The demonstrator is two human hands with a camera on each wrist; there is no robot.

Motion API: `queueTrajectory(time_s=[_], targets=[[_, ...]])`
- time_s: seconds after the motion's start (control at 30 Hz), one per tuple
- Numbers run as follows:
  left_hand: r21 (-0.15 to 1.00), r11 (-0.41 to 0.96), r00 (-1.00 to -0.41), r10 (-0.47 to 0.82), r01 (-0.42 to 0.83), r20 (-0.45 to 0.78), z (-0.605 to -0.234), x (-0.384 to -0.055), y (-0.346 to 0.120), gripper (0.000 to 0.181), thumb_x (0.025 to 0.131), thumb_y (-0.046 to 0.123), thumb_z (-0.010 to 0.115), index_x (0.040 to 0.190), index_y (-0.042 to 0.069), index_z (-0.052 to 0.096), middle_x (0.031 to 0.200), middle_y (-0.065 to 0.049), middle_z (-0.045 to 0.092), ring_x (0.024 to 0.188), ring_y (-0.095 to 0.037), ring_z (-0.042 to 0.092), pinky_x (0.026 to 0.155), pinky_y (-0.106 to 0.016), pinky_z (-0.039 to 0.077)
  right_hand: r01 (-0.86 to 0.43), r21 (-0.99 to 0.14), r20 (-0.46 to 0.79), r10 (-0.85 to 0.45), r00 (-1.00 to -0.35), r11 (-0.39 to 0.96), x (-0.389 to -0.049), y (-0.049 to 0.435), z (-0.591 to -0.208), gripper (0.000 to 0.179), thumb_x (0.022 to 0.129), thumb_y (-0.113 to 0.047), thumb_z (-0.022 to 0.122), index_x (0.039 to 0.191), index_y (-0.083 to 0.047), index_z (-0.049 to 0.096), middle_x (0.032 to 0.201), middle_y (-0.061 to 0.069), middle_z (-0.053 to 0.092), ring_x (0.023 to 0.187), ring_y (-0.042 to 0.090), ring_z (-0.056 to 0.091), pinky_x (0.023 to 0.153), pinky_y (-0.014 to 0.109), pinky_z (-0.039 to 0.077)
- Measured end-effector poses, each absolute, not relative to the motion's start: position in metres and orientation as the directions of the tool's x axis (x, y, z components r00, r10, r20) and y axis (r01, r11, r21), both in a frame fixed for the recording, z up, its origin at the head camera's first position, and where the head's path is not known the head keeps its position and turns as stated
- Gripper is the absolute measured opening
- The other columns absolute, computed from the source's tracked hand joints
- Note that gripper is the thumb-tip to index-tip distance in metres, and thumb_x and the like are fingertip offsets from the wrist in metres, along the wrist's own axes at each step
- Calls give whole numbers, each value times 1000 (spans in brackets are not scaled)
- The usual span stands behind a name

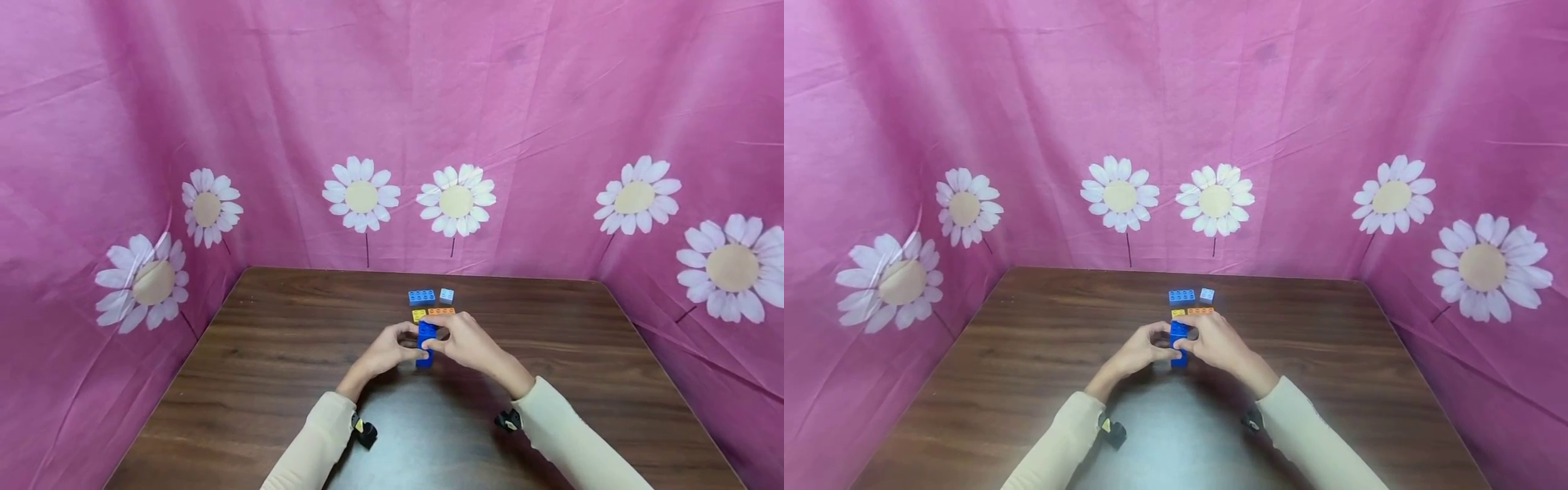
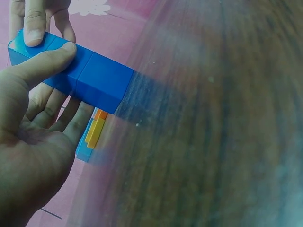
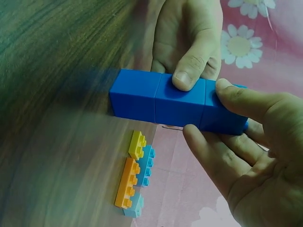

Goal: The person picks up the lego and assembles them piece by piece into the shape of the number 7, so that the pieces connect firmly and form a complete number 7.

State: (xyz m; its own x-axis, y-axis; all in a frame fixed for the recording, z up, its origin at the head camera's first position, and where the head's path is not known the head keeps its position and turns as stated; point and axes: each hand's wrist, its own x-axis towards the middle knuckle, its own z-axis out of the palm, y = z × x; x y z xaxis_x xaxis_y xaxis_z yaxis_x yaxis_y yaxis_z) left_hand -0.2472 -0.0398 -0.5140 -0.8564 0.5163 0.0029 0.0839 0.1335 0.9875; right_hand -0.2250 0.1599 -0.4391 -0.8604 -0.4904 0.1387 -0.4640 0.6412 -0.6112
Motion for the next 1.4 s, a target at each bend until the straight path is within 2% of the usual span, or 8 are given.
queueTrajectory(time_s=[0.2,0.47,0.67,0.8,1.03,1.23,1.4], targets=[[986,140,-856,518,91,6,-513,-248,-38,36,83,19,79,113,9,63,110,-5,69,101,-16,68,83,-30,58,-446,-600,130,-469,-874,664,-224,162,-439,50,85,-28,77,130,-10,64,112,9,72,73,14,65,51,21,51],[988,133,-860,510,79,0,-515,-246,-40,34,83,14,78,112,5,62,110,-8,69,103,-19,67,86,-30,57,-447,-553,148,-445,-883,703,-224,159,-444,49,83,-32,79,127,-14,67,107,4,73,77,9,64,59,19,51],[990,119,-849,529,70,-3,-513,-248,-41,34,85,13,76,114,5,59,114,-9,66,108,-22,65,86,-32,58,-450,-559,134,-459,-878,697,-226,158,-440,48,82,-30,80,126,-16,66,109,5,73,80,8,68,64,17,55],[993,102,-841,541,56,-8,-514,-249,-39,35,86,14,76,115,6,58,116,-9,65,110,-22,65,86,-33,58,-441,-572,106,-471,-876,691,-229,160,-438,48,83,-30,78,128,-18,63,112,2,72,87,11,71,67,18,57],[994,102,-842,538,36,-25,-517,-246,-36,37,86,13,75,117,5,57,118,-11,65,109,-23,67,86,-33,58,-408,-673,93,-477,-874,617,-230,169,-451,55,84,-33,78,131,-14,56,112,6,69,84,15,70,67,20,58],[992,105,-846,533,73,6,-514,-245,-26,39,86,12,75,118,3,56,119,-12,64,112,-25,66,87,-33,58,-397,-706,141,-433,-890,587,-228,179,-456,44,85,-32,76,124,-18,62,101,2,70,83,15,65,66,21,56],[978,159,-853,521,138,36,-513,-245,-15,40,86,18,76,119,6,57,117,-9,66,109,-18,66,88,-27,57,-395,-699,161,-407,-899,596,-227,190,-457,46,84,-34,77,125,-19,64,101,0,71,86,16,64,61,23,55]])
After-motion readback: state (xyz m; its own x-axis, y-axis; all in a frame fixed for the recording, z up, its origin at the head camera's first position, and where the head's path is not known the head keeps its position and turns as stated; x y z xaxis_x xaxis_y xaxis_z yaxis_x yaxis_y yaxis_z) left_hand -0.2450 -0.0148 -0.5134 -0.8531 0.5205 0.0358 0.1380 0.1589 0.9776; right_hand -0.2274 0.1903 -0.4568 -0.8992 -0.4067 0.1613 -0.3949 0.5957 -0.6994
